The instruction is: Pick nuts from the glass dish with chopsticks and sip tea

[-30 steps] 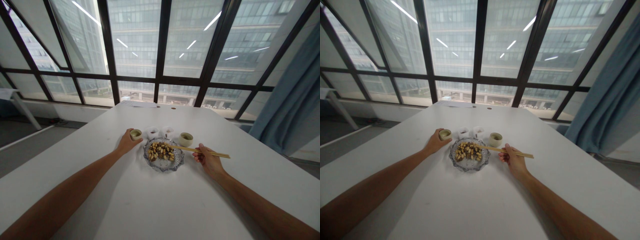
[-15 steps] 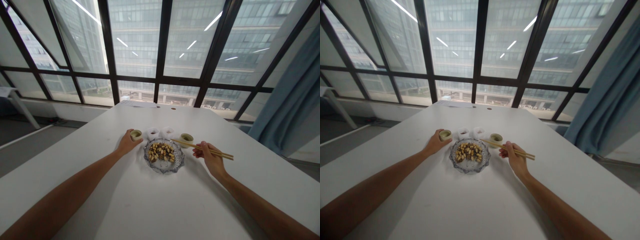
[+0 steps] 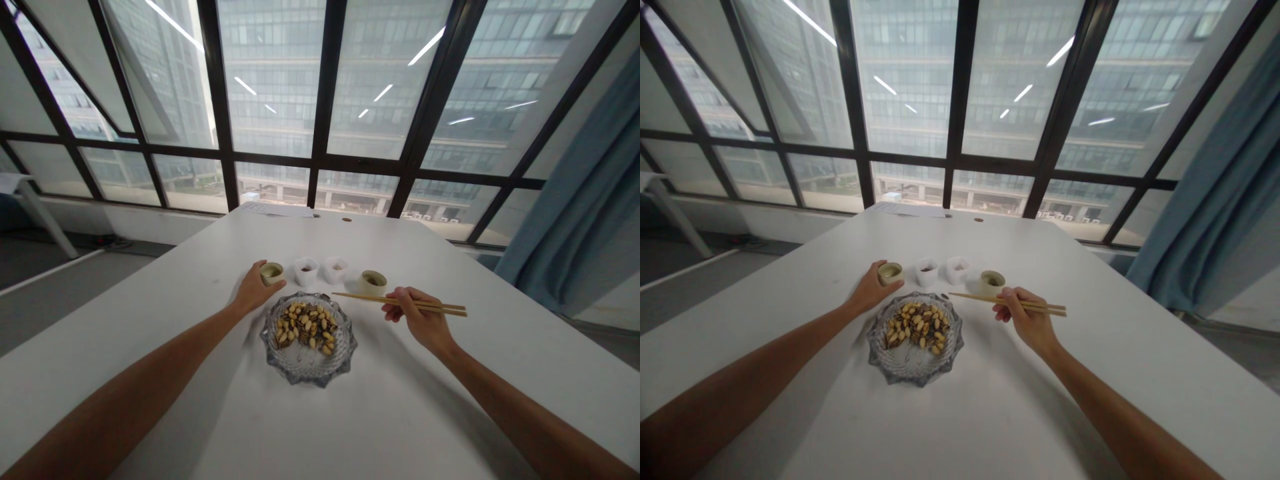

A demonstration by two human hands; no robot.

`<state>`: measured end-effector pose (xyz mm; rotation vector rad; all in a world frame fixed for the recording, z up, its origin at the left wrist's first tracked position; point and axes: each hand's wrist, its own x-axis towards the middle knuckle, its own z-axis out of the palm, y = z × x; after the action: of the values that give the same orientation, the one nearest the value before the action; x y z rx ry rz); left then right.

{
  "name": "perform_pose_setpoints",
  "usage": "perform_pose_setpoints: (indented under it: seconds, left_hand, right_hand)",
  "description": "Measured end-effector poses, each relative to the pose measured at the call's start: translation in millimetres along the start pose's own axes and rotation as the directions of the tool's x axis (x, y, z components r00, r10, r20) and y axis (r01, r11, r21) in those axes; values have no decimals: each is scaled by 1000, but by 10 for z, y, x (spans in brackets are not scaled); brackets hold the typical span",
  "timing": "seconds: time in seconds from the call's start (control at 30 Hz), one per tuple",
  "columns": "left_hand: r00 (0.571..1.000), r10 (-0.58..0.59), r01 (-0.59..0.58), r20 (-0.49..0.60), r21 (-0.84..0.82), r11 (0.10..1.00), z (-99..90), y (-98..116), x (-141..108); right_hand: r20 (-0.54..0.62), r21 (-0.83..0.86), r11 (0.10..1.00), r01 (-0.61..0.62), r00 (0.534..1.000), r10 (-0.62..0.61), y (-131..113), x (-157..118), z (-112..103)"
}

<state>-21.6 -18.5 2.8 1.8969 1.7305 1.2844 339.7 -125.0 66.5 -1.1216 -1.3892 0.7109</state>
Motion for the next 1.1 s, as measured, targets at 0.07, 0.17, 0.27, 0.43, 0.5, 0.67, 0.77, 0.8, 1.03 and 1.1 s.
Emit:
perform_pose_setpoints:
  seconds: [0.07, 0.17, 0.27, 0.43, 0.5, 0.67, 0.77, 0.8, 1.03, 1.1]
  left_hand:
    - [999, 27, -27, -41, -2, 1000, -15, 15, -2]
    - [977, 179, -172, -113, 75, 982, -139, 149, -31]
    - [905, 425, -420, 7, 165, 893, -341, 403, -74]
    - [735, 487, -596, 471, 108, 796, -510, 746, -100]
    - [726, 441, -574, 528, 112, 811, -489, 777, -95]
    - [742, 310, -522, 594, 224, 823, -405, 752, -97]
    - [756, 289, -506, 588, 245, 827, -355, 772, -110]
    - [764, 286, -498, 579, 245, 832, -328, 785, -115]
    - [861, 235, -421, 450, 372, 827, -70, 923, -113]
    - [891, 239, -395, 386, 398, 828, -24, 950, -57]
  right_hand:
    - [45, -42, 998, 45, 998, -43, 4, 38, 49]
    - [144, -116, 990, 80, 988, -63, 16, 88, 154]
    - [217, -183, 977, 113, 973, -71, -9, 122, 245]
    - [336, -233, 948, 215, 933, -129, -93, 186, 272]
    - [365, -249, 938, 241, 920, -139, -118, 209, 258]
    - [260, -222, 950, 218, 952, -158, -194, 213, 211]
    - [111, -158, 974, 164, 983, -147, -244, 203, 174]
    - [66, -133, 979, 153, 987, -146, -257, 204, 163]
    - [-135, 63, 987, 149, 981, -140, -309, 240, 132]
    - [-142, 83, 988, 132, 983, -119, -313, 233, 133]
